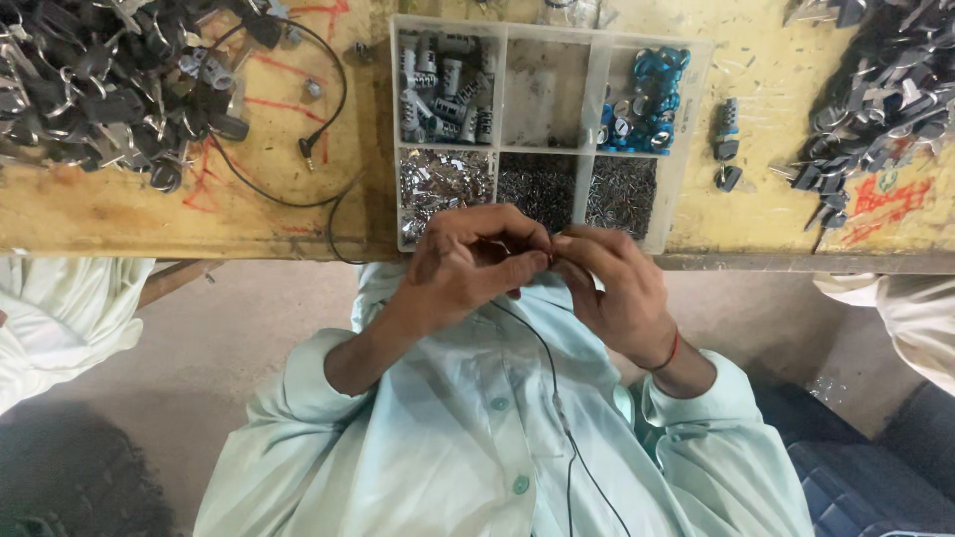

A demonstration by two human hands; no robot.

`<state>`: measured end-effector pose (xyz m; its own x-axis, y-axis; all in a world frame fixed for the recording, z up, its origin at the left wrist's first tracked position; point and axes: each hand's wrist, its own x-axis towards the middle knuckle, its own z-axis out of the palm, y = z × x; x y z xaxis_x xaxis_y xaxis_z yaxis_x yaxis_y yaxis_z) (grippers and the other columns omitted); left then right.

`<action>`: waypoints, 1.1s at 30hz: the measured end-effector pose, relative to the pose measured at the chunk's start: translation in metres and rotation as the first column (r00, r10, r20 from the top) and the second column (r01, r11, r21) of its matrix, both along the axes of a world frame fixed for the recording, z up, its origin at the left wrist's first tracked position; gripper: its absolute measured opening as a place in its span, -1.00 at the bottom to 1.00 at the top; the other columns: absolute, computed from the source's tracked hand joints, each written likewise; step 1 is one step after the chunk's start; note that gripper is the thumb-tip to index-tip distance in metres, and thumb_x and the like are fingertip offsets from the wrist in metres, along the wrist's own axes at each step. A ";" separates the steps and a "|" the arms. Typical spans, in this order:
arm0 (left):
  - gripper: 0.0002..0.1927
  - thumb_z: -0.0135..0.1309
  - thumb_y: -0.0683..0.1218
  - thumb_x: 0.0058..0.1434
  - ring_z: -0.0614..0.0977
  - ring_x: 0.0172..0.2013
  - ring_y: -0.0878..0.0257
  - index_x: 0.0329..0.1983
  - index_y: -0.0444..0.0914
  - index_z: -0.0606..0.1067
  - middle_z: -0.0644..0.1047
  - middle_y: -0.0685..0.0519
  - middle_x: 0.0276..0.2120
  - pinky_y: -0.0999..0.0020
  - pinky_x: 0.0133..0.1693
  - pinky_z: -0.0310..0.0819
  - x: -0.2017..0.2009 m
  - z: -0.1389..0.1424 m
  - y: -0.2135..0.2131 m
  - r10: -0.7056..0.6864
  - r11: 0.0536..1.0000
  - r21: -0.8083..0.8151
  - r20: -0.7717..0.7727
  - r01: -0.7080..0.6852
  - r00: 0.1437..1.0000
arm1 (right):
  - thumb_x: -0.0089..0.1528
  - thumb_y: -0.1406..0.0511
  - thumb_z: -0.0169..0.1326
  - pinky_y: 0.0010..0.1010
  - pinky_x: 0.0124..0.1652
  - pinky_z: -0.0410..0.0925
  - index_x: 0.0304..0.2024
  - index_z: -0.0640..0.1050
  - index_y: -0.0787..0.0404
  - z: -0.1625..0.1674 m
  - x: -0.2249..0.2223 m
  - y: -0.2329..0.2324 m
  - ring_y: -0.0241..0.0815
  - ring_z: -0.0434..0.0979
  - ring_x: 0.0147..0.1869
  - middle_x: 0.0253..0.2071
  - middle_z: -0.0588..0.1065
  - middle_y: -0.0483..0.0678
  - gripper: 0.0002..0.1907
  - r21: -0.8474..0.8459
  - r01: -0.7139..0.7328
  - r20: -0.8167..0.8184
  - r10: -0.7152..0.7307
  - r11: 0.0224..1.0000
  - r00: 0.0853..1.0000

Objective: The person sits at a workbench and assembles small metal components by hand. They pick parts from a compartment organizer box, fit pieces together between their fingers, and place finished assemblies aside on the bench.

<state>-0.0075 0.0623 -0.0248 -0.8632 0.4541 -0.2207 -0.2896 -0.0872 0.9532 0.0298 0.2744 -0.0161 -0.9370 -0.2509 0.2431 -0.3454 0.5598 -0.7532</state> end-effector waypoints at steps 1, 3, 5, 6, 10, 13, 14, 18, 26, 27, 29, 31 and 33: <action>-0.82 0.22 -0.14 0.26 0.58 -0.29 0.44 -0.12 -0.32 0.60 0.62 0.08 -0.26 0.57 -0.25 0.49 -0.001 -0.001 -0.001 -0.029 0.998 0.055 0.094 0.024 0.995 | 0.24 0.54 0.25 -0.37 -0.24 0.51 -0.08 0.55 0.37 -0.002 -0.002 0.001 -0.08 0.66 -0.21 -0.13 0.55 0.07 -0.78 0.027 -0.065 -0.081 0.067 0.998 0.994; -0.82 0.23 -0.12 0.26 0.58 -0.29 0.44 -0.12 -0.30 0.61 0.62 0.08 -0.27 0.57 -0.24 0.47 -0.001 -0.003 -0.004 -0.067 0.996 0.071 0.100 0.060 0.993 | 0.22 0.57 0.23 -0.33 -0.26 0.51 -0.06 0.56 0.34 -0.005 -0.007 0.004 -0.06 0.65 -0.23 -0.16 0.57 0.07 -0.75 0.015 -0.167 -0.175 0.167 0.986 0.970; -0.82 0.25 -0.10 0.27 0.60 -0.27 0.44 -0.13 -0.29 0.62 0.62 0.09 -0.28 0.56 -0.23 0.46 0.000 -0.004 -0.010 -0.088 0.996 -0.012 -0.065 0.088 0.994 | 0.22 0.59 0.21 -0.31 -0.24 0.53 -0.05 0.54 0.29 -0.008 -0.012 0.007 -0.05 0.66 -0.19 -0.17 0.58 0.07 -0.72 -0.066 -0.243 -0.202 0.225 0.968 0.953; -0.81 0.24 -0.10 0.25 0.58 -0.27 0.45 -0.13 -0.30 0.61 0.62 0.10 -0.28 0.57 -0.23 0.47 0.001 -0.005 -0.012 -0.099 0.994 0.044 0.023 0.098 0.995 | 0.21 0.57 0.23 -0.30 -0.23 0.53 -0.05 0.54 0.29 -0.009 -0.014 0.008 -0.05 0.66 -0.19 -0.18 0.58 0.06 -0.72 -0.063 -0.285 -0.184 0.270 0.956 0.945; -0.81 0.24 -0.10 0.25 0.61 -0.25 0.47 -0.13 -0.28 0.62 0.62 0.14 -0.27 0.57 -0.19 0.50 0.004 -0.010 -0.021 -0.063 0.998 -0.015 -0.153 0.061 0.986 | 0.20 0.50 0.30 -0.31 -0.25 0.48 -0.10 0.53 0.23 -0.003 -0.026 0.007 -0.07 0.65 -0.20 -0.19 0.57 0.00 -0.73 -0.091 -0.381 -0.101 0.372 0.920 0.923; -0.81 0.25 -0.12 0.25 0.58 -0.30 0.45 -0.13 -0.32 0.61 0.60 0.13 -0.31 0.55 -0.24 0.49 0.008 -0.013 -0.026 -0.079 0.984 0.164 0.040 0.071 0.996 | 0.20 0.47 0.29 -0.35 -0.21 0.47 -0.11 0.52 0.22 0.019 -0.040 0.000 -0.07 0.66 -0.16 -0.16 0.58 -0.02 -0.75 -0.200 -0.398 0.155 0.430 0.895 0.889; -0.80 0.24 -0.13 0.25 0.55 -0.33 0.45 -0.13 -0.34 0.61 0.59 0.13 -0.33 0.55 -0.27 0.48 0.008 -0.014 -0.028 -0.129 0.953 0.297 0.212 0.062 0.969 | 0.20 0.47 0.27 -0.36 -0.18 0.48 -0.10 0.52 0.23 0.029 -0.047 -0.003 -0.06 0.67 -0.13 -0.14 0.58 -0.03 -0.75 -0.245 -0.395 0.263 0.453 0.885 0.851; -0.84 0.22 -0.18 0.26 0.55 -0.41 0.41 -0.14 -0.35 0.58 0.56 0.10 -0.38 0.50 -0.35 0.46 0.006 -0.020 -0.030 -0.045 0.904 0.417 0.307 -0.092 0.951 | 0.27 0.49 0.24 -0.33 -0.16 0.46 -0.02 0.52 0.27 0.048 -0.091 -0.029 -0.07 0.62 -0.18 -0.13 0.53 0.04 -0.75 -0.018 -0.245 0.242 0.242 0.969 0.940; -0.87 0.17 -0.20 0.26 0.57 -0.38 0.41 -0.17 -0.35 0.57 0.57 0.11 -0.37 0.49 -0.29 0.53 0.002 -0.017 -0.024 -0.015 0.936 0.345 0.243 -0.072 0.970 | 0.19 0.50 0.32 -0.15 -0.10 0.38 -0.05 0.50 0.28 0.005 -0.144 -0.066 0.14 0.48 0.03 -0.05 0.41 0.12 -0.67 0.322 -0.205 -0.074 0.241 0.924 0.968; -0.87 0.17 -0.20 0.26 0.58 -0.37 0.41 -0.16 -0.35 0.57 0.57 0.10 -0.36 0.49 -0.28 0.53 0.002 -0.017 -0.024 -0.005 0.934 0.348 0.228 -0.077 0.974 | 0.24 0.51 0.34 -0.16 -0.06 0.39 -0.06 0.49 0.28 0.012 -0.141 -0.057 0.12 0.50 0.05 -0.02 0.42 0.11 -0.69 0.246 -0.258 -0.026 0.272 0.934 0.962; -0.88 0.16 -0.20 0.28 0.58 -0.35 0.41 -0.16 -0.36 0.57 0.57 0.09 -0.36 0.49 -0.26 0.53 0.002 -0.015 -0.028 0.017 0.934 0.347 0.202 -0.087 0.979 | 0.25 0.54 0.25 -0.31 -0.11 0.41 -0.09 0.46 0.31 0.031 -0.128 -0.039 -0.01 0.54 -0.05 0.10 0.47 0.07 -0.73 0.107 -0.284 0.160 0.266 0.953 0.951; -0.88 0.15 -0.20 0.31 0.58 -0.32 0.40 -0.14 -0.35 0.56 0.58 0.08 -0.34 0.48 -0.23 0.52 0.001 -0.014 -0.033 0.033 0.923 0.368 0.209 -0.110 0.977 | 0.25 0.55 0.22 -0.41 -0.05 0.44 -0.10 0.46 0.30 0.046 -0.106 -0.025 -0.10 0.60 -0.02 0.12 0.51 0.02 -0.76 -0.018 -0.331 0.268 0.324 0.943 0.907; -0.89 0.14 -0.20 0.31 0.59 -0.31 0.38 -0.14 -0.34 0.55 0.58 0.06 -0.33 0.46 -0.23 0.53 0.000 -0.013 -0.033 0.015 0.889 0.440 0.248 -0.127 0.969 | 0.25 0.53 0.22 -0.43 0.04 0.46 -0.04 0.46 0.29 0.044 -0.077 -0.022 -0.14 0.61 0.06 0.09 0.51 0.00 -0.72 -0.157 -0.279 0.323 0.316 0.947 0.892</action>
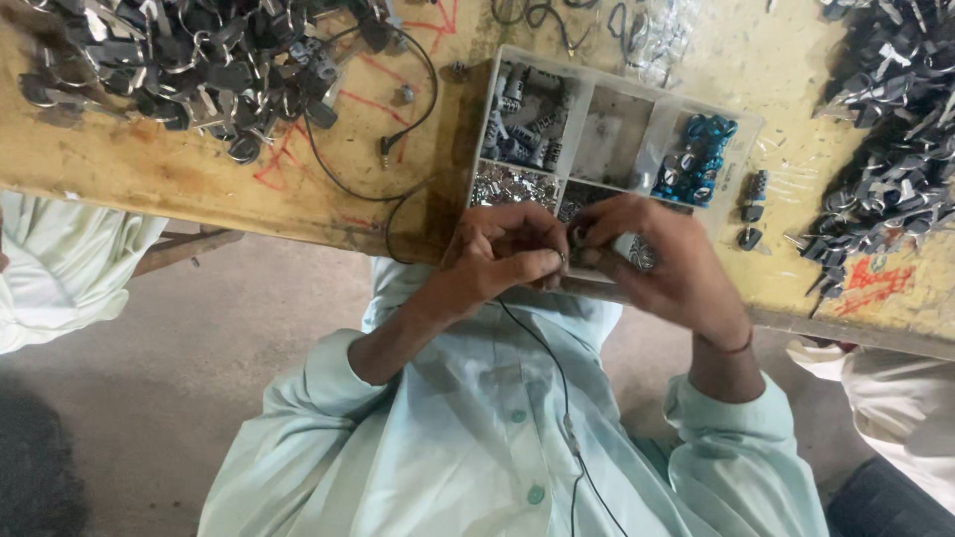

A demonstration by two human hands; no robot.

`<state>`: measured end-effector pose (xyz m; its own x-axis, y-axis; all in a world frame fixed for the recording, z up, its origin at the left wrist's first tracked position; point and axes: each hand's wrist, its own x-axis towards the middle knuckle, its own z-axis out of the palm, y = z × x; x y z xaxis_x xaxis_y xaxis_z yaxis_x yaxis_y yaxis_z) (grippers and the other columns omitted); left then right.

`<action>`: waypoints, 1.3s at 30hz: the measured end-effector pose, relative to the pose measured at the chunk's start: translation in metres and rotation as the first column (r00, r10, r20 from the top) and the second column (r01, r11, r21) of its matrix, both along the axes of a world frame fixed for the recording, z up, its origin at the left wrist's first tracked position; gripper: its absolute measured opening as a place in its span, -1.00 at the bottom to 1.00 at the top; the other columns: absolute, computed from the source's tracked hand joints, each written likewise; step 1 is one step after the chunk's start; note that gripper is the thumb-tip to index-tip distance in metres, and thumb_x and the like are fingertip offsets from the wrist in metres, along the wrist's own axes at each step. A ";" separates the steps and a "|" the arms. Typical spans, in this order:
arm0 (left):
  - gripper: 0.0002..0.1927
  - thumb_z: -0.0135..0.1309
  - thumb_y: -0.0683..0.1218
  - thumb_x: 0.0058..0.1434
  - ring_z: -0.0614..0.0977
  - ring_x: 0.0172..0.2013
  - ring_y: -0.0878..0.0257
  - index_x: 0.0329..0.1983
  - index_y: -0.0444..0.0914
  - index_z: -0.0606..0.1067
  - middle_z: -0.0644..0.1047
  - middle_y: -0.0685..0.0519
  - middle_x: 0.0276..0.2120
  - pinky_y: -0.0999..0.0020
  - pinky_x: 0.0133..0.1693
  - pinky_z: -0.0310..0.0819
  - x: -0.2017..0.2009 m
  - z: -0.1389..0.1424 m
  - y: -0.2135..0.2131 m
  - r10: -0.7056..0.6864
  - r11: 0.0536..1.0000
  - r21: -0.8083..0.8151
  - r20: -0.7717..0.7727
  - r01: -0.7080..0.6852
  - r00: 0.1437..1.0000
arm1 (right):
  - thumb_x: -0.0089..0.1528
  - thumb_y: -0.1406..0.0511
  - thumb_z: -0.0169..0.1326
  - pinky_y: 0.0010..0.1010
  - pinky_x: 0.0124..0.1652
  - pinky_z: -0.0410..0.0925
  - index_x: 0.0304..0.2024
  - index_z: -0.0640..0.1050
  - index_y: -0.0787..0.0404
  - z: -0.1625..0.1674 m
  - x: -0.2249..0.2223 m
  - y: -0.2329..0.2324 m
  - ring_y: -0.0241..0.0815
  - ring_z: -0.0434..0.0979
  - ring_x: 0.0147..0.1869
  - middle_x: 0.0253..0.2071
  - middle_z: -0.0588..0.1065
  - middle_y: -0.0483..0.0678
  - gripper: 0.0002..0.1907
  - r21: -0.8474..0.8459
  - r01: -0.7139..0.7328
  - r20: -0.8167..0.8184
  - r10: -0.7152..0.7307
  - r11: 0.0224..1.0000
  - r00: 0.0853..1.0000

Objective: The person sits at a workbench and assembles small metal components by hand. They pick parts from a compartment organizer box, fit pieces together between their fingers, and place finished assemblies aside on the bench.

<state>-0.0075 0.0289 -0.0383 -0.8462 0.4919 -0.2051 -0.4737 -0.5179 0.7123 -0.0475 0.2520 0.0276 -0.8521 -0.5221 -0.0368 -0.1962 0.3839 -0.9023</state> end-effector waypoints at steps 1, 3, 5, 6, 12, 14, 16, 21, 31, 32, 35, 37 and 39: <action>-0.89 0.13 -0.19 0.30 0.61 -0.31 0.36 -0.14 -0.33 0.54 0.58 0.06 -0.34 0.45 -0.24 0.54 -0.001 -0.001 0.001 -0.014 0.997 0.074 0.030 0.012 0.999 | 0.24 0.53 0.21 -0.43 0.04 0.46 0.02 0.45 0.29 -0.006 0.014 -0.001 -0.14 0.60 0.06 0.09 0.49 0.02 -0.67 -0.063 0.101 0.070 -0.096 0.993 0.993; -0.89 0.14 -0.19 0.29 0.62 -0.30 0.33 -0.16 -0.32 0.53 0.59 0.04 -0.32 0.41 -0.22 0.56 -0.003 -0.001 0.005 -0.029 0.982 0.190 0.051 0.019 0.998 | 0.24 0.55 0.19 -0.41 0.08 0.44 0.10 0.47 0.30 -0.022 0.032 0.004 -0.14 0.56 0.10 0.11 0.46 0.05 -0.61 -0.193 0.216 0.190 -0.179 0.957 0.965; -0.91 0.17 -0.20 0.30 0.62 -0.27 0.31 -0.19 -0.32 0.53 0.60 0.01 -0.27 0.38 -0.17 0.58 -0.003 0.000 0.009 -0.015 0.960 0.280 0.038 0.003 0.999 | 0.24 0.62 0.16 -0.38 0.16 0.40 0.13 0.52 0.29 -0.034 0.042 0.010 -0.12 0.51 0.17 0.13 0.46 0.05 -0.58 -0.331 0.234 0.273 -0.145 0.914 0.951; -0.90 0.18 -0.20 0.28 0.62 -0.29 0.32 -0.19 -0.33 0.54 0.59 0.02 -0.29 0.40 -0.19 0.58 -0.003 0.001 0.011 -0.021 0.980 0.198 0.042 0.012 0.999 | 0.24 0.63 0.12 -0.39 0.14 0.42 0.13 0.53 0.28 -0.036 0.046 0.014 -0.09 0.53 0.16 0.13 0.47 0.06 -0.58 -0.276 0.202 0.167 -0.160 0.940 0.973; -0.88 0.25 -0.21 0.23 0.58 -0.36 0.42 -0.23 -0.35 0.57 0.58 0.09 -0.34 0.51 -0.28 0.51 0.003 0.010 0.020 0.007 0.987 -0.158 0.087 0.007 0.996 | 0.19 0.66 0.05 -0.32 0.10 0.49 0.10 0.54 0.28 -0.021 0.050 0.016 -0.04 0.62 0.14 0.09 0.55 0.08 -0.55 0.017 0.222 -0.201 -0.214 0.975 0.956; -0.88 0.26 -0.20 0.25 0.54 -0.35 0.48 -0.23 -0.35 0.58 0.58 0.12 -0.35 0.56 -0.28 0.47 0.004 0.014 0.022 0.023 0.976 -0.218 0.034 -0.015 0.999 | 0.25 0.66 0.07 -0.34 0.07 0.52 0.04 0.57 0.23 -0.015 0.049 0.013 -0.05 0.65 0.13 0.09 0.57 0.04 -0.61 0.042 0.239 -0.264 -0.220 0.970 0.939; -0.88 0.26 -0.19 0.23 0.54 -0.37 0.49 -0.25 -0.34 0.58 0.57 0.14 -0.37 0.56 -0.31 0.47 0.004 0.016 0.024 0.021 0.969 -0.248 0.033 -0.012 0.999 | 0.20 0.64 0.12 -0.30 0.08 0.50 0.03 0.59 0.22 -0.012 0.049 0.012 -0.03 0.63 0.15 0.10 0.55 0.04 -0.60 0.073 0.231 -0.340 -0.194 0.970 0.920; -0.86 0.29 -0.17 0.22 0.54 -0.39 0.51 -0.27 -0.33 0.57 0.58 0.16 -0.40 0.57 -0.34 0.47 0.006 0.020 0.026 0.005 0.945 -0.327 0.017 0.001 1.000 | 0.14 0.61 0.19 -0.31 0.04 0.51 0.03 0.62 0.19 -0.014 0.055 0.017 -0.04 0.62 0.12 0.07 0.54 0.06 -0.57 0.109 0.250 -0.408 -0.186 0.962 0.894; -0.77 0.23 -0.18 0.33 0.64 -0.12 0.37 -0.02 -0.37 0.50 0.59 0.02 -0.13 0.48 -0.08 0.56 0.018 0.030 0.045 0.104 0.834 -0.448 -0.444 -0.321 0.890 | 0.13 0.55 0.29 -0.32 -0.20 0.46 0.07 0.66 0.23 0.003 0.059 0.005 -0.12 0.61 -0.15 -0.06 0.53 -0.01 -0.57 0.255 0.344 -0.538 -0.164 0.904 0.827; -0.72 0.23 -0.19 0.35 0.66 -0.05 0.32 0.05 -0.39 0.49 0.60 -0.04 -0.07 0.45 0.00 0.58 0.020 0.030 0.048 0.089 0.794 -0.454 -0.571 -0.405 0.816 | 0.16 0.54 0.30 -0.33 -0.23 0.45 0.06 0.66 0.26 0.008 0.058 -0.001 -0.12 0.61 -0.18 -0.09 0.53 0.01 -0.60 0.262 0.416 -0.534 -0.228 0.871 0.814; -0.77 0.25 -0.23 0.25 0.71 -0.18 0.33 -0.03 -0.37 0.58 0.69 -0.04 -0.21 0.43 -0.08 0.66 0.018 0.024 0.048 0.116 0.911 -0.381 -0.133 -0.159 0.984 | 0.14 0.47 0.28 -0.45 -0.26 0.48 -0.03 0.55 0.32 0.021 0.048 -0.002 -0.16 0.62 -0.22 -0.11 0.50 0.03 -0.66 0.103 0.286 -0.215 -0.259 0.953 0.942; -0.81 0.26 -0.25 0.27 0.74 -0.17 0.26 -0.05 -0.36 0.61 0.70 -0.08 -0.18 0.43 -0.07 0.67 0.017 0.018 0.041 0.102 0.861 -0.438 -0.349 -0.259 0.931 | 0.20 0.48 0.24 -0.44 -0.28 0.49 -0.06 0.62 0.24 0.024 0.030 0.018 -0.17 0.66 -0.24 -0.16 0.56 -0.04 -0.75 0.195 0.234 -0.098 -0.218 0.952 0.971; -0.83 0.27 -0.26 0.28 0.76 -0.16 0.22 -0.08 -0.35 0.62 0.69 -0.09 -0.17 0.42 -0.06 0.68 0.014 0.012 0.036 0.070 0.833 -0.445 -0.504 -0.328 0.861 | 0.30 0.48 0.25 -0.35 -0.27 0.45 -0.05 0.67 0.19 0.012 0.010 0.038 -0.12 0.63 -0.25 -0.18 0.56 -0.04 -0.81 0.353 0.295 -0.235 -0.221 0.888 0.947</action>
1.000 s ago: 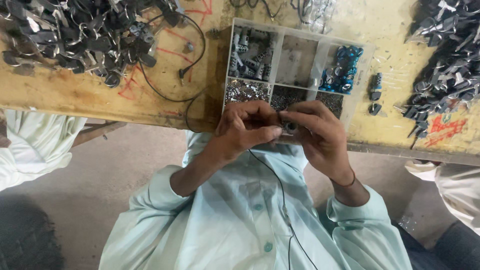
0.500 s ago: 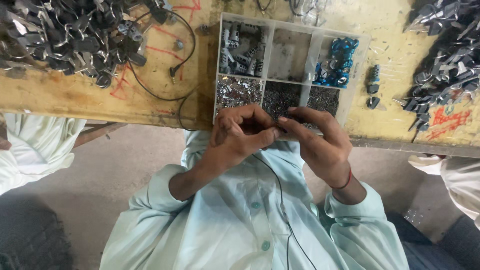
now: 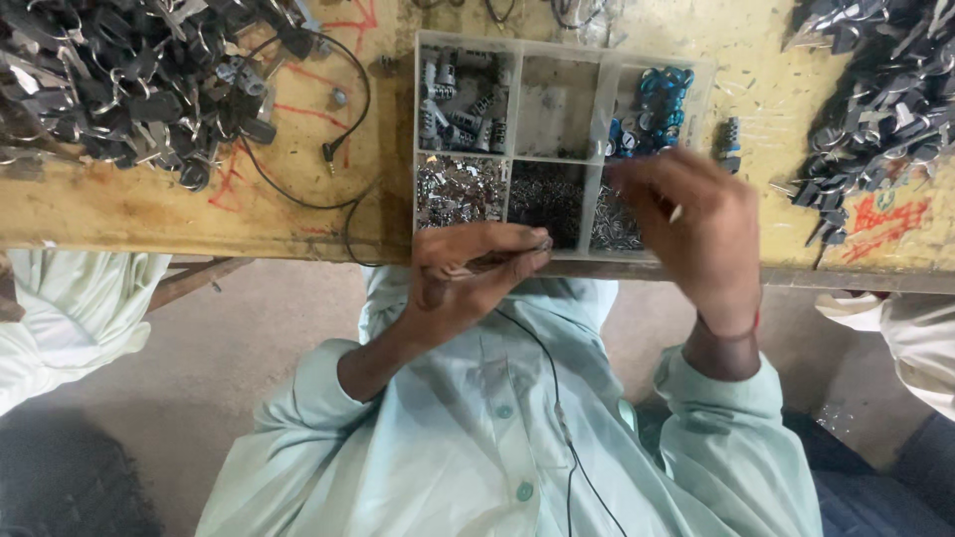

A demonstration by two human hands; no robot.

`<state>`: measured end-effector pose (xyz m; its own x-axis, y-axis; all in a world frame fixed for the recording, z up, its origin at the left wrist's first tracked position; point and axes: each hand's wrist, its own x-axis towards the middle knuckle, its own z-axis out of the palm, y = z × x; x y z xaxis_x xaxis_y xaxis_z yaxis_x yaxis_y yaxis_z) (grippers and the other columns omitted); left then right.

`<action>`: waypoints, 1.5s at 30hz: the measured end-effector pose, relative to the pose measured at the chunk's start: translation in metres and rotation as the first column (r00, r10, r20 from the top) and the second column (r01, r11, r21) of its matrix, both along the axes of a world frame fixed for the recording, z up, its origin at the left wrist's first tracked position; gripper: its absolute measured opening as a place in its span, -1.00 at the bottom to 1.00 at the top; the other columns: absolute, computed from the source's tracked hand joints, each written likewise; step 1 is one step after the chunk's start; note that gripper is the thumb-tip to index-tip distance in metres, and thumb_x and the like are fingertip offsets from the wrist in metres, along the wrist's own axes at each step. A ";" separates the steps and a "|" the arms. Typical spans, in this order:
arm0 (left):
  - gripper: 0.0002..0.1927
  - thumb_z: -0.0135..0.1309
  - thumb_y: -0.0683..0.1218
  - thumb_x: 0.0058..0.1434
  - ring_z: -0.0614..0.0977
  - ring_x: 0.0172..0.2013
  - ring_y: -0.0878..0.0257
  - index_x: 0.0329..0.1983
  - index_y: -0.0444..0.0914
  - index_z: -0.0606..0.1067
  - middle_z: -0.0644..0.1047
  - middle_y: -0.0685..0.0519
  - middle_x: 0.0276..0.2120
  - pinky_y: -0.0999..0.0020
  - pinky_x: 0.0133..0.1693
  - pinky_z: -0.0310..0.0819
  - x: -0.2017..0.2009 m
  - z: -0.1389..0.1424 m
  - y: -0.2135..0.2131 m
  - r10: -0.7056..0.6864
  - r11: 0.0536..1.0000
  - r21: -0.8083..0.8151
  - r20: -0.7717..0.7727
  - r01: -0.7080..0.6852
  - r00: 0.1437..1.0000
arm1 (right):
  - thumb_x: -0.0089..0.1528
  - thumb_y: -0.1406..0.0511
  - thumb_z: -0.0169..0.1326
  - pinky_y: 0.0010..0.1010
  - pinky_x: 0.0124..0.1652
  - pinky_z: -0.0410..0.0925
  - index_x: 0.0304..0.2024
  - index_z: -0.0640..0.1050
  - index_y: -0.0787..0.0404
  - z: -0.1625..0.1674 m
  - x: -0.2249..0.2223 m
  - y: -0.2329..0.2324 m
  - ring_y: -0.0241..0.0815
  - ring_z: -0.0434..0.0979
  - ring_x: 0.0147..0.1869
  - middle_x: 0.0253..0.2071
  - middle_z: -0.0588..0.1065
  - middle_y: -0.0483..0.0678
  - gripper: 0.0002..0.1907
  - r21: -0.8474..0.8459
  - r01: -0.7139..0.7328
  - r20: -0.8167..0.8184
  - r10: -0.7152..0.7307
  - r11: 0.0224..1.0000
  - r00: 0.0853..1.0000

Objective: The person sits at a workbench and assembles small metal components by hand. They pick parts from a compartment organizer box, fit pieces together between their fingers, and place finished assemblies aside on the bench.

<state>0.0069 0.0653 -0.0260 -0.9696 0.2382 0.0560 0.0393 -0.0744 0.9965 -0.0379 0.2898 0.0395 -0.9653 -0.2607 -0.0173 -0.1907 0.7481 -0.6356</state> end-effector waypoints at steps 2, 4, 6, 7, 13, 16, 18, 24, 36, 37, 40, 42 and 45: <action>-0.86 0.28 -0.26 0.28 0.76 -0.14 0.19 -0.10 -0.33 0.61 0.68 -0.09 -0.16 0.40 -0.05 0.69 -0.001 -0.005 -0.001 -0.031 0.999 -0.016 -0.120 0.029 0.992 | 0.28 0.47 0.27 -0.24 -0.30 0.39 -0.10 0.68 0.23 -0.028 -0.025 0.012 0.02 0.56 -0.28 -0.24 0.51 0.05 -0.85 0.209 0.013 -0.267 0.044 0.978 0.963; -0.84 0.28 -0.26 0.27 0.76 -0.16 0.21 -0.09 -0.33 0.61 0.68 -0.07 -0.17 0.39 -0.07 0.68 -0.002 -0.008 0.003 -0.106 0.994 0.025 -0.119 0.110 0.987 | 0.25 0.46 0.26 -0.21 -0.30 0.37 -0.17 0.66 0.25 -0.047 -0.037 0.019 0.08 0.54 -0.28 -0.26 0.49 0.09 -0.89 0.258 -0.009 -0.342 0.100 0.966 0.935; -0.83 0.28 -0.28 0.26 0.76 -0.15 0.20 -0.09 -0.33 0.60 0.68 -0.06 -0.16 0.37 -0.07 0.67 -0.005 -0.011 0.003 -0.161 0.984 0.052 -0.134 0.169 0.978 | 0.36 0.44 0.24 -0.25 -0.21 0.37 -0.13 0.65 0.22 -0.054 -0.044 0.026 0.04 0.54 -0.19 -0.18 0.50 0.07 -0.95 0.254 0.011 -0.308 0.070 0.967 0.949; -0.84 0.27 -0.28 0.27 0.76 -0.13 0.19 -0.09 -0.32 0.60 0.68 -0.06 -0.14 0.36 -0.06 0.67 -0.005 -0.011 0.002 -0.176 0.981 0.058 -0.141 0.186 0.974 | 0.41 0.43 0.17 -0.33 -0.21 0.38 -0.08 0.59 0.26 -0.052 -0.044 0.028 -0.08 0.56 -0.18 -0.18 0.50 0.02 -0.96 0.046 0.012 -0.185 -0.003 0.999 0.983; -0.78 0.21 -0.29 0.23 0.69 -0.02 0.05 -0.06 -0.32 0.55 0.62 -0.08 -0.02 0.25 0.00 0.64 -0.011 -0.008 0.002 -0.206 0.945 -0.320 -0.432 0.064 0.878 | 0.38 0.46 0.04 -0.52 -0.27 0.45 0.04 0.53 0.34 -0.015 0.006 0.025 -0.33 0.56 -0.27 -0.24 0.53 -0.06 -0.82 -0.639 0.389 0.541 0.029 0.663 0.841; -0.78 0.20 -0.27 0.23 0.66 0.04 0.00 -0.06 -0.31 0.54 0.58 -0.10 0.01 0.20 0.03 0.63 -0.015 -0.003 -0.001 -0.261 0.912 -0.409 -0.527 0.028 0.809 | 0.34 0.52 0.05 -0.50 -0.15 0.50 0.11 0.53 0.40 -0.016 0.034 0.018 -0.29 0.61 -0.14 -0.16 0.53 -0.01 -0.73 -0.598 0.179 0.466 0.157 0.781 0.871; -0.80 0.21 -0.25 0.24 0.65 0.06 0.00 -0.07 -0.31 0.53 0.57 -0.10 0.02 0.18 0.04 0.63 -0.018 0.001 -0.002 -0.285 0.905 -0.424 -0.556 0.029 0.781 | 0.32 0.53 0.08 -0.50 -0.13 0.50 0.12 0.53 0.40 -0.020 0.042 0.018 -0.28 0.61 -0.11 -0.13 0.52 0.00 -0.70 -0.581 0.121 0.416 0.166 0.805 0.894; -0.84 0.24 -0.22 0.28 0.63 0.10 0.02 -0.13 -0.30 0.51 0.57 -0.11 0.09 0.19 0.06 0.63 -0.019 0.008 -0.004 -0.319 0.894 -0.447 -0.607 0.018 0.728 | 0.36 0.52 0.07 -0.52 -0.10 0.44 0.06 0.59 0.39 -0.023 0.042 0.023 -0.30 0.54 -0.10 -0.06 0.51 -0.02 -0.77 -0.707 0.138 0.409 0.242 0.693 0.880; -0.66 0.23 -0.26 0.36 0.63 0.11 0.09 0.18 -0.33 0.50 0.50 -0.09 0.11 0.24 0.15 0.63 -0.012 0.009 0.003 -0.273 0.960 -0.185 -0.445 0.211 0.853 | 0.27 0.48 0.14 -0.46 -0.25 0.51 0.03 0.26 0.22 -0.028 0.026 0.018 -0.29 0.59 -0.19 -0.21 0.48 -0.11 -0.62 -0.722 0.372 0.659 0.417 0.583 0.626; -0.66 0.25 -0.26 0.31 0.66 0.02 0.17 0.15 -0.29 0.54 0.51 -0.06 0.03 0.30 0.07 0.65 -0.009 0.010 0.009 -0.256 0.966 -0.111 -0.301 0.233 0.919 | 0.27 0.48 0.16 -0.46 -0.27 0.49 0.04 0.27 0.25 -0.026 0.029 0.012 -0.32 0.56 -0.18 -0.20 0.45 -0.14 -0.61 -0.742 0.456 0.660 0.419 0.491 0.624; -0.62 0.34 -0.30 0.12 0.62 -0.14 0.18 0.02 -0.26 0.60 0.60 0.08 -0.20 0.27 -0.07 0.59 -0.009 0.010 0.015 -0.268 0.962 -0.101 -0.181 0.253 0.946 | 0.26 0.46 0.16 -0.46 -0.30 0.46 0.14 0.28 0.21 -0.016 0.036 0.012 -0.28 0.58 -0.26 -0.22 0.51 -0.08 -0.54 -0.722 0.488 0.684 0.401 0.490 0.609; -0.60 0.38 -0.31 0.06 0.59 -0.14 0.16 -0.02 -0.26 0.59 0.64 0.13 -0.24 0.22 -0.06 0.53 -0.013 0.008 0.017 -0.240 0.968 -0.128 -0.213 0.217 0.947 | 0.24 0.45 0.15 -0.42 -0.21 0.52 0.17 0.36 0.24 -0.016 0.039 0.027 -0.24 0.64 -0.20 -0.18 0.57 -0.02 -0.54 -0.601 0.320 0.643 0.206 0.732 0.737; -0.59 0.37 -0.32 0.09 0.59 -0.05 0.17 0.00 -0.24 0.56 0.61 0.11 -0.17 0.22 0.02 0.52 -0.018 0.007 0.020 -0.140 0.987 -0.113 -0.253 0.114 0.957 | 0.31 0.48 0.30 -0.38 -0.25 0.46 0.11 0.52 0.32 -0.025 0.044 0.071 -0.18 0.62 -0.17 -0.03 0.52 0.14 -0.66 0.166 0.297 -0.051 -0.292 0.941 0.955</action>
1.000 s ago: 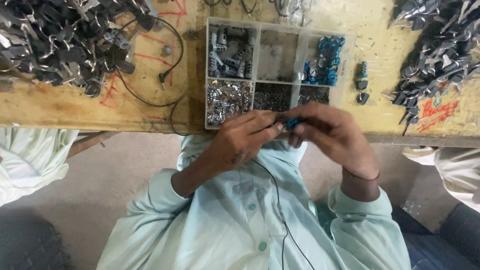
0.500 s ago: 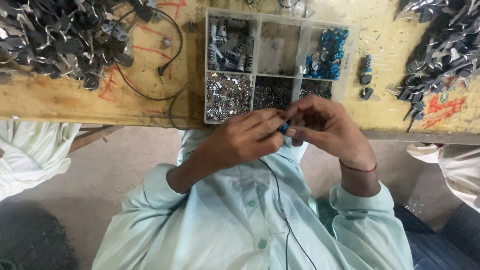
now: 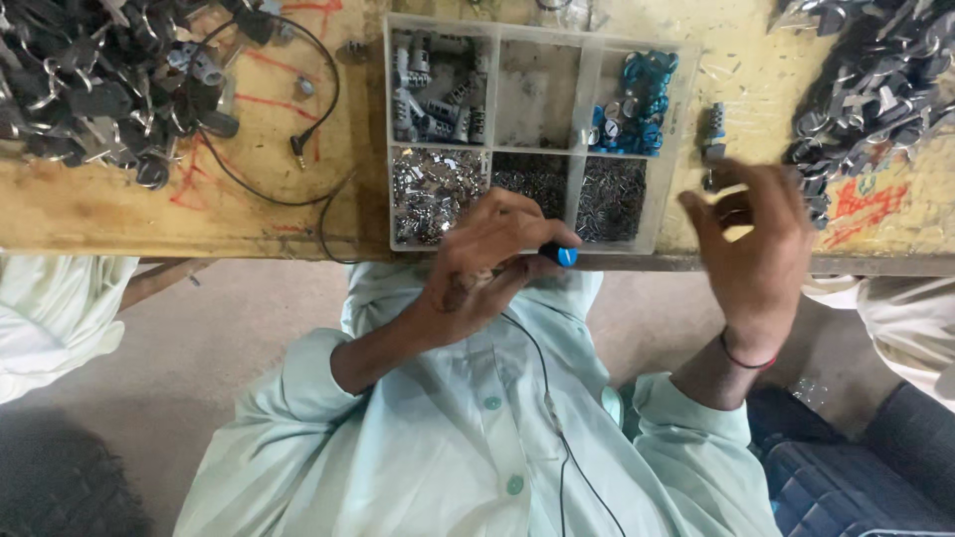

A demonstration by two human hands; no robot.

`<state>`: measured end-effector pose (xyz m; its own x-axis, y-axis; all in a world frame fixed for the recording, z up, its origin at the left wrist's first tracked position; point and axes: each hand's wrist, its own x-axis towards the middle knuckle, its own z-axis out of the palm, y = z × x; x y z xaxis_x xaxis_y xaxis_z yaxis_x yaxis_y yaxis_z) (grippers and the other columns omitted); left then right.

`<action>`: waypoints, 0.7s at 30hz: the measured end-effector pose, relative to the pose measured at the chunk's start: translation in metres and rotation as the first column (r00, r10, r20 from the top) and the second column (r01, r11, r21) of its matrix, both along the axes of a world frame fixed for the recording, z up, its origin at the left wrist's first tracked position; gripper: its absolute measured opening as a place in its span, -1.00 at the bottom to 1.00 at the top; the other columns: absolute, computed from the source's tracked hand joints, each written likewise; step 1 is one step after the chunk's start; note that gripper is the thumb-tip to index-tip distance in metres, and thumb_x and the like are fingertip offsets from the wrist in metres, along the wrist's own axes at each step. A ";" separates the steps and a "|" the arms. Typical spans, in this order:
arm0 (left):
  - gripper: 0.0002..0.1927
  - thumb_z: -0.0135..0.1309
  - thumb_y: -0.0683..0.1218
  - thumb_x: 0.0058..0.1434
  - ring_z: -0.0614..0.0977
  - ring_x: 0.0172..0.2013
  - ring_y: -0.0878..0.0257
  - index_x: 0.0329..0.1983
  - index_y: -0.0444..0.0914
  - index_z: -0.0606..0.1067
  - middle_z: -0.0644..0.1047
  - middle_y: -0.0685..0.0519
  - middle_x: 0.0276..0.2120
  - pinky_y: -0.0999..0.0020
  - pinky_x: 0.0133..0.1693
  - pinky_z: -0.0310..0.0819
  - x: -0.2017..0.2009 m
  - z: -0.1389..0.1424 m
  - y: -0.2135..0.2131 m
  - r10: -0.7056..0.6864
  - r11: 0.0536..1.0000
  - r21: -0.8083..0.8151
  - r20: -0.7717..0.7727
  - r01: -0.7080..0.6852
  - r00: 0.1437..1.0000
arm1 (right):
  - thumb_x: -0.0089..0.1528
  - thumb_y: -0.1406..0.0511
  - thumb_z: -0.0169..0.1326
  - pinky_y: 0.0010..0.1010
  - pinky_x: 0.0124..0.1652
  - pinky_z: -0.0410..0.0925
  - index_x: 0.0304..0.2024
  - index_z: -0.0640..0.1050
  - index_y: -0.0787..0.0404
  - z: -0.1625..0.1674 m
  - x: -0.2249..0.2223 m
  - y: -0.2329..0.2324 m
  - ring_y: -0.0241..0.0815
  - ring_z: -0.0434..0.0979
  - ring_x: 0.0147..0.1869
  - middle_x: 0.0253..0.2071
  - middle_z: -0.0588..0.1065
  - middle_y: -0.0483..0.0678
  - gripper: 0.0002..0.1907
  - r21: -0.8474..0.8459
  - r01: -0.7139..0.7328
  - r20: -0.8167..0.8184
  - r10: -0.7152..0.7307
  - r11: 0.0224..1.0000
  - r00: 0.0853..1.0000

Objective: The person sits at a workbench and assembles small metal components by hand. They pick parts from a compartment organizer box, fit pieces together between their fingers, and place finished assemblies aside on the bench.

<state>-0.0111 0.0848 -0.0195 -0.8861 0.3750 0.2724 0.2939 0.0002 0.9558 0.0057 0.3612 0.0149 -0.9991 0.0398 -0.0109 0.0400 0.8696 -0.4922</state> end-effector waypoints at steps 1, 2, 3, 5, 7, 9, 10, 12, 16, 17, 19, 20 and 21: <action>-0.60 0.35 -0.34 0.10 0.60 -0.03 0.15 0.00 -0.25 0.55 0.61 0.09 -0.15 0.24 0.01 0.53 -0.001 0.000 -0.001 0.029 1.000 -0.005 -0.010 -0.029 1.000 | 0.31 0.48 0.30 -0.38 -0.25 0.46 0.09 0.49 0.34 -0.007 0.003 0.015 -0.19 0.62 -0.17 -0.05 0.53 0.13 -0.66 -0.020 -0.003 0.004 0.003 1.000 1.000; -0.61 0.33 -0.35 0.11 0.61 -0.01 0.14 -0.01 -0.26 0.55 0.61 0.07 -0.13 0.25 0.01 0.55 -0.003 0.000 -0.001 0.052 0.999 -0.008 -0.022 -0.052 0.998 | 0.30 0.47 0.31 -0.39 -0.24 0.45 0.07 0.47 0.35 -0.015 0.005 0.026 -0.20 0.61 -0.18 -0.08 0.53 0.12 -0.65 -0.041 0.001 0.005 -0.001 0.999 1.000; -0.61 0.32 -0.36 0.13 0.63 -0.01 0.14 0.00 -0.25 0.53 0.60 0.05 -0.11 0.26 0.01 0.57 -0.003 0.001 -0.002 0.033 0.999 0.024 -0.011 -0.033 0.999 | 0.30 0.47 0.32 -0.39 -0.24 0.45 0.05 0.45 0.36 -0.022 0.007 0.036 -0.21 0.60 -0.18 -0.11 0.53 0.11 -0.65 -0.059 0.005 0.004 -0.005 0.998 1.000; -0.61 0.30 -0.37 0.17 0.66 -0.02 0.15 0.04 -0.25 0.51 0.60 0.02 -0.07 0.28 0.01 0.62 -0.004 0.001 -0.003 0.001 0.996 0.091 0.018 -0.003 1.000 | 0.29 0.47 0.34 -0.39 -0.23 0.44 0.00 0.40 0.39 -0.028 0.008 0.046 -0.22 0.58 -0.19 -0.17 0.54 0.09 -0.62 -0.092 0.009 0.010 -0.008 0.996 1.000; -0.59 0.31 -0.38 0.17 0.65 -0.08 0.15 0.04 -0.26 0.50 0.59 0.02 -0.13 0.27 -0.05 0.58 -0.002 0.001 -0.003 -0.010 0.999 0.037 -0.023 0.011 1.000 | 0.33 0.48 0.31 -0.45 -0.31 0.38 0.00 0.38 0.36 -0.024 0.009 0.039 -0.26 0.53 -0.27 -0.23 0.52 0.06 -0.65 -0.389 0.117 0.049 -0.107 0.914 0.993; -0.57 0.30 -0.40 0.16 0.65 -0.11 0.13 0.06 -0.28 0.49 0.59 0.01 -0.14 0.26 -0.06 0.58 -0.001 0.000 -0.002 0.000 1.000 0.006 -0.081 0.000 0.997 | 0.41 0.52 0.24 -0.55 -0.47 0.28 0.06 0.39 0.29 -0.014 0.008 0.018 -0.33 0.46 -0.42 -0.29 0.47 0.01 -0.71 -0.815 0.275 0.172 -0.241 0.509 0.955; -0.55 0.28 -0.42 0.15 0.66 -0.09 0.12 0.07 -0.29 0.48 0.59 0.00 -0.13 0.25 -0.04 0.59 0.001 -0.001 0.001 0.007 1.000 0.003 -0.108 -0.006 0.994 | 0.36 0.50 0.22 -0.56 -0.51 0.28 0.00 0.39 0.28 -0.010 0.009 0.001 -0.34 0.44 -0.46 -0.27 0.50 0.03 -0.72 -0.871 0.252 0.145 -0.270 0.421 0.952; -0.54 0.26 -0.43 0.13 0.66 -0.09 0.09 0.08 -0.32 0.47 0.59 -0.02 -0.12 0.23 -0.04 0.59 0.005 -0.001 0.005 0.023 0.999 -0.021 -0.161 -0.027 0.987 | 0.24 0.48 0.18 -0.57 -0.58 0.27 -0.11 0.40 0.27 -0.010 0.014 -0.038 -0.37 0.42 -0.53 -0.23 0.55 0.07 -0.76 -0.955 0.178 0.091 -0.338 0.236 0.937; -0.54 0.28 -0.39 0.09 0.65 -0.09 0.04 0.06 -0.34 0.48 0.59 -0.04 -0.11 0.19 -0.05 0.57 0.012 0.000 0.004 0.085 0.990 -0.096 -0.199 -0.106 0.976 | 0.28 0.53 0.32 -0.51 -0.38 0.36 -0.04 0.32 0.21 -0.032 0.029 -0.084 -0.33 0.49 -0.32 -0.23 0.49 -0.03 -0.58 -0.908 0.019 -0.119 -0.301 0.419 0.946; -0.54 0.28 -0.38 0.07 0.65 -0.09 0.04 0.06 -0.34 0.48 0.60 -0.04 -0.10 0.19 -0.05 0.57 0.013 0.000 0.001 0.114 0.983 -0.117 -0.200 -0.139 0.973 | 0.31 0.54 0.35 -0.56 -0.36 0.29 -0.02 0.32 0.22 -0.038 0.032 -0.087 -0.36 0.43 -0.32 -0.23 0.46 -0.04 -0.55 -0.857 -0.035 -0.213 -0.292 0.514 0.933; -0.53 0.23 -0.41 0.07 0.65 -0.09 0.03 0.07 -0.37 0.48 0.60 -0.05 -0.09 0.19 -0.04 0.58 0.014 -0.002 -0.001 0.107 0.987 -0.095 -0.193 -0.127 0.975 | 0.18 0.52 0.43 -0.60 -0.43 0.22 -0.12 0.36 0.26 -0.043 0.036 -0.086 -0.39 0.39 -0.41 -0.26 0.52 0.01 -0.53 -0.638 -0.018 -0.251 -0.186 0.769 0.950; -0.52 0.20 -0.43 0.06 0.65 -0.09 0.03 0.08 -0.38 0.47 0.60 -0.06 -0.09 0.18 -0.03 0.59 0.015 -0.003 -0.001 0.095 0.990 -0.084 -0.188 -0.113 0.978 | 0.11 0.50 0.47 -0.61 -0.46 0.19 -0.16 0.38 0.28 -0.042 0.037 -0.084 -0.40 0.37 -0.45 -0.28 0.55 0.04 -0.52 -0.501 -0.011 -0.259 -0.137 0.866 0.956; -0.52 0.20 -0.43 0.06 0.64 -0.08 0.00 0.09 -0.40 0.46 0.59 -0.09 -0.07 0.17 -0.03 0.59 0.017 -0.004 -0.001 0.106 0.986 -0.102 -0.218 -0.131 0.970 | 0.12 0.48 0.47 -0.60 -0.44 0.25 -0.14 0.40 0.27 -0.039 0.038 -0.084 -0.37 0.46 -0.39 -0.22 0.56 0.04 -0.53 -0.438 -0.032 -0.268 -0.097 0.899 0.959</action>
